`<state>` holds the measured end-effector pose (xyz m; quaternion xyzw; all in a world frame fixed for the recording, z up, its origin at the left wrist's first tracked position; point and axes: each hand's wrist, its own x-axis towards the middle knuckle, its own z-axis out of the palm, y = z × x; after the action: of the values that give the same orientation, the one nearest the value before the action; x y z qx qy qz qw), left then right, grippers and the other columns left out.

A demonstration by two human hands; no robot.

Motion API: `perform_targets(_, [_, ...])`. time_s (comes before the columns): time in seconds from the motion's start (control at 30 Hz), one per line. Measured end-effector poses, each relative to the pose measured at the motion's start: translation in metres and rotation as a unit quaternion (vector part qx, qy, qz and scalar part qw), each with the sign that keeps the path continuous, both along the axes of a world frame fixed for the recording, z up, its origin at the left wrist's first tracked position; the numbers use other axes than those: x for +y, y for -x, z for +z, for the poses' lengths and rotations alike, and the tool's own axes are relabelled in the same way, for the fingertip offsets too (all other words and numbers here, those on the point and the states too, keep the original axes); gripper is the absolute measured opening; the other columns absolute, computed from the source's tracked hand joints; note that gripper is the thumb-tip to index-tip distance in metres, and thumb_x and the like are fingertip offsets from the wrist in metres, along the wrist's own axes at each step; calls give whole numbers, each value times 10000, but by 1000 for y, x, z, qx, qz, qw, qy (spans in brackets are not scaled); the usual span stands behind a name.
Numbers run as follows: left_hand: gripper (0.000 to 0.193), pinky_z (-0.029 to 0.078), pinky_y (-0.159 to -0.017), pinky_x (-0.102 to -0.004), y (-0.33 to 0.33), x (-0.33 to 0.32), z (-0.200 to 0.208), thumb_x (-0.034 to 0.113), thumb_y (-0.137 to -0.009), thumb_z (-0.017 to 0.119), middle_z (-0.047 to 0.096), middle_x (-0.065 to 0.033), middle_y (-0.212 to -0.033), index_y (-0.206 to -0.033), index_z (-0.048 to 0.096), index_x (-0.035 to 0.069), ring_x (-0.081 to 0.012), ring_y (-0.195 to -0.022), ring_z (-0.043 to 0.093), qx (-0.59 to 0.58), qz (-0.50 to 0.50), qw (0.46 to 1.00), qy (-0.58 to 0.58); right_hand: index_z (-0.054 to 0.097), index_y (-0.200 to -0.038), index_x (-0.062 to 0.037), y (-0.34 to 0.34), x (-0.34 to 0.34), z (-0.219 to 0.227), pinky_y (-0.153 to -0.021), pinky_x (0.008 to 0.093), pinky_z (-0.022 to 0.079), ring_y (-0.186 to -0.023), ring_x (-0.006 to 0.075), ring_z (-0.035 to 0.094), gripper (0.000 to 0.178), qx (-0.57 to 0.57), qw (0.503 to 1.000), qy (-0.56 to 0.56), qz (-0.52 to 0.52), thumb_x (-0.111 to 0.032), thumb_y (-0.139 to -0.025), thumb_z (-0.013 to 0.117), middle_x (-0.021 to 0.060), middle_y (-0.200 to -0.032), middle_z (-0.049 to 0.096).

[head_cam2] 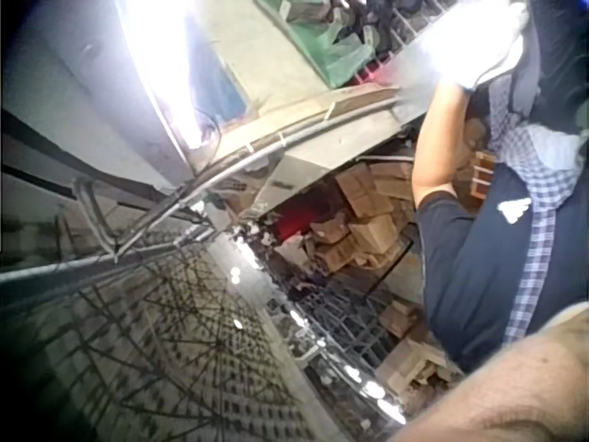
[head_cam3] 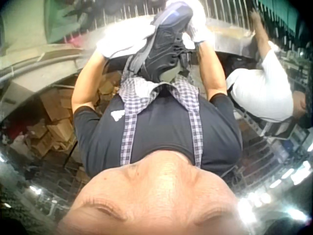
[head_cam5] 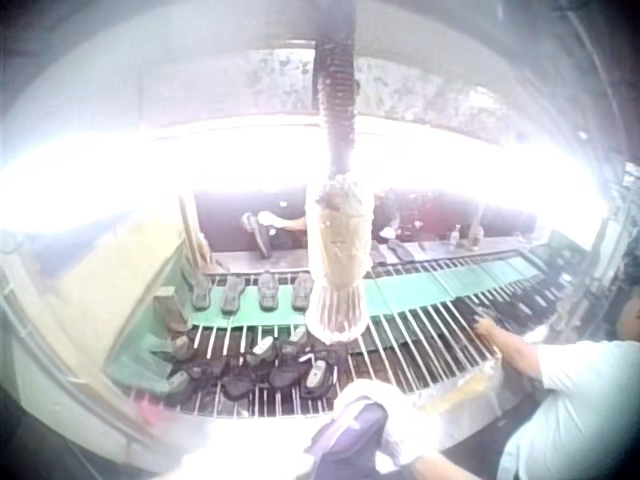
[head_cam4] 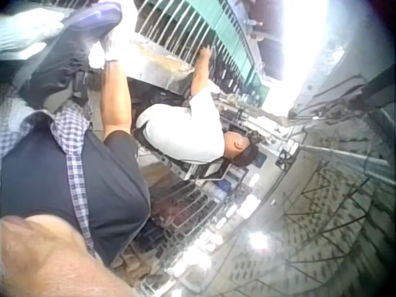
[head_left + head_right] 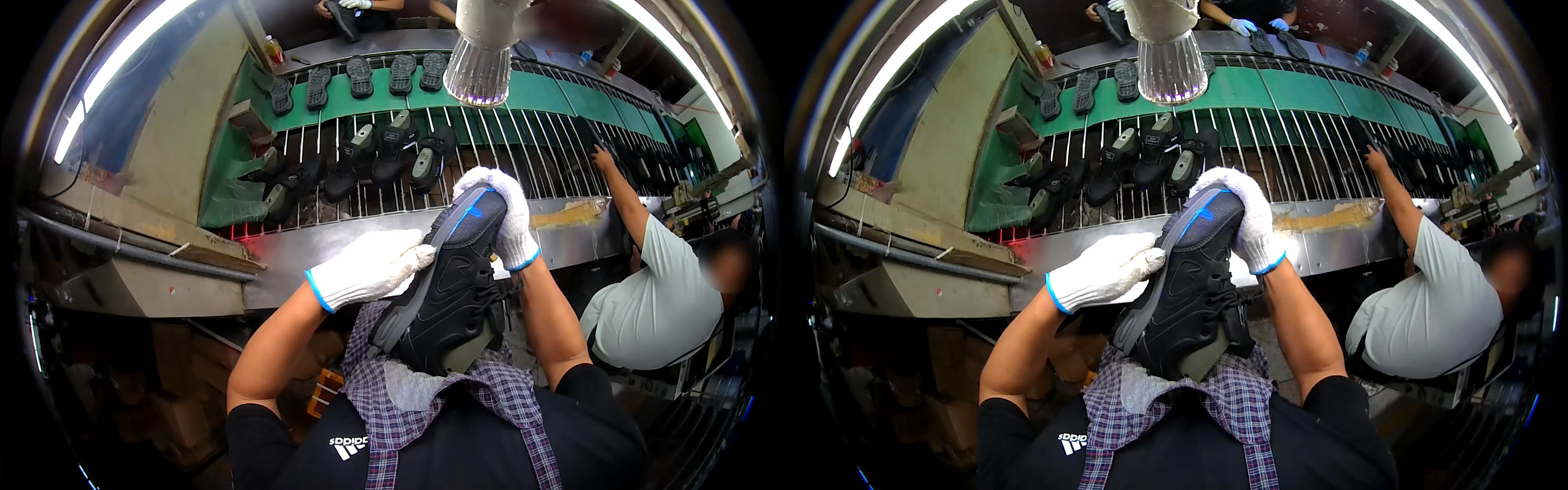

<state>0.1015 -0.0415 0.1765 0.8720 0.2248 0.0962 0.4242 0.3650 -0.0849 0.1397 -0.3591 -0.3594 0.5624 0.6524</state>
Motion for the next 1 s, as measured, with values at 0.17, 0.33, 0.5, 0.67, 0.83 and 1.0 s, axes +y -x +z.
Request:
perform_targets(0.17, [398,519,-683,-493,-4,-13,27,413,-1070,546,624,-193,-801,-928,591,44,-421,-738,648,76,8,982,-173,691,-1073,38,0,-1,0,-916,400,575,-947,291,716,426,11,1000,-2,1,-334,-1032,487,190,-1001,734])
perform_targets(0.33, [664,556,-974,-429,-10,-35,35,443,-959,726,656,-215,-1322,-1446,527,37,-337,-1164,691,47,149,982,106,684,-1066,35,1,-12,0,-887,391,579,-909,279,712,487,15,998,-17,-60,-396,-1058,457,181,-981,726])
perform_targets(0.5, [974,464,-1157,-408,-22,-37,51,415,-840,861,548,-213,-1523,-1587,383,13,-339,-1354,591,-2,87,992,90,675,-1020,-11,9,-10,0,-782,482,592,-823,315,689,617,205,973,5,-108,-584,-1060,451,143,-892,673])
perform_targets(0.67, [927,356,-1243,-440,49,-15,-38,366,-876,855,466,-192,-1613,-1597,402,0,-293,-1503,434,-177,172,955,164,673,-948,7,-2,-18,0,-731,414,610,-768,302,725,741,167,975,-33,-146,-680,-1040,411,195,-827,728])
perform_targets(0.83, [1046,229,-1294,-441,78,-81,-127,497,-875,812,362,-147,-1689,-1644,315,-8,-251,-1559,314,-88,41,889,447,678,-986,-8,2,-16,-18,-783,436,604,-825,312,724,682,209,965,-45,-153,-645,-1055,445,168,-873,724])
perform_targets(1.0, [597,479,-1149,-417,77,-66,-91,373,-1026,637,634,-124,-1430,-1482,527,5,-241,-1315,614,-331,189,708,595,668,-1075,-27,36,-8,-9,-1003,423,535,-1034,280,688,461,138,968,29,-206,-441,-1105,468,140,-1029,720])
